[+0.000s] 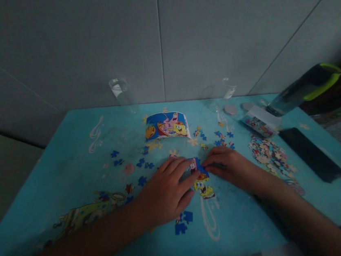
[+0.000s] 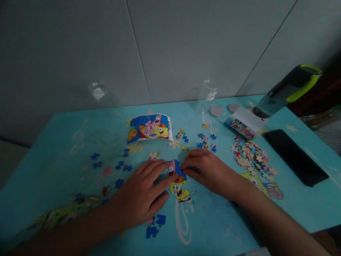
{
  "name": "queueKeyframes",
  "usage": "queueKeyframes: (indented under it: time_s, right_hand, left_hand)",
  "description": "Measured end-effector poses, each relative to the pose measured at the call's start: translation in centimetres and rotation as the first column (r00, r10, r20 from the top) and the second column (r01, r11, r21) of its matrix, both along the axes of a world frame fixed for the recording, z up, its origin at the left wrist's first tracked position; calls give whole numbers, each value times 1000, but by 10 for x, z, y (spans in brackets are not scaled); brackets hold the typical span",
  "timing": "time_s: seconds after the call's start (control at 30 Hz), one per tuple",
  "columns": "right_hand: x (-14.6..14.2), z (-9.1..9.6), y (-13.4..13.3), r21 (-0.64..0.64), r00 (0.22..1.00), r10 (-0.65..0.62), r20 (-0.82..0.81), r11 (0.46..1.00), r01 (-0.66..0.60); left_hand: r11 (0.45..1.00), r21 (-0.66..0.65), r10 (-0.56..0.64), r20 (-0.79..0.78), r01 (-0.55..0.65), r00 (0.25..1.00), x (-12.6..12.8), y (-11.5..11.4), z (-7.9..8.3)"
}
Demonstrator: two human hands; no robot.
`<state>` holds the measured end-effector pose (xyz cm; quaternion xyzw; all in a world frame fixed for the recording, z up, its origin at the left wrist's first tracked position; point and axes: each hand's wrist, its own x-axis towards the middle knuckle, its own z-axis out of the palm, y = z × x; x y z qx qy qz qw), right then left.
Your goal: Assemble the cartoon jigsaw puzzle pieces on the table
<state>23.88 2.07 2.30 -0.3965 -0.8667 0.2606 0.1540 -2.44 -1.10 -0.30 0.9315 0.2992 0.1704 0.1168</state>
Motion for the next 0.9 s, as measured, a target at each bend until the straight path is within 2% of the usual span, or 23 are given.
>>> queueKeyframes:
  time_s: [0.5, 0.9]
  right_hand:
    - [-4, 5, -3, -24, 998, -56, 13, 998, 56]
    - [-4, 6, -4, -113, 990, -140, -30, 984, 136]
  left_hand:
    - [1000, -18, -2, 19, 2, 1000, 1, 0, 1]
    - [1000, -10, -5, -7, 5, 1000, 0, 0, 0]
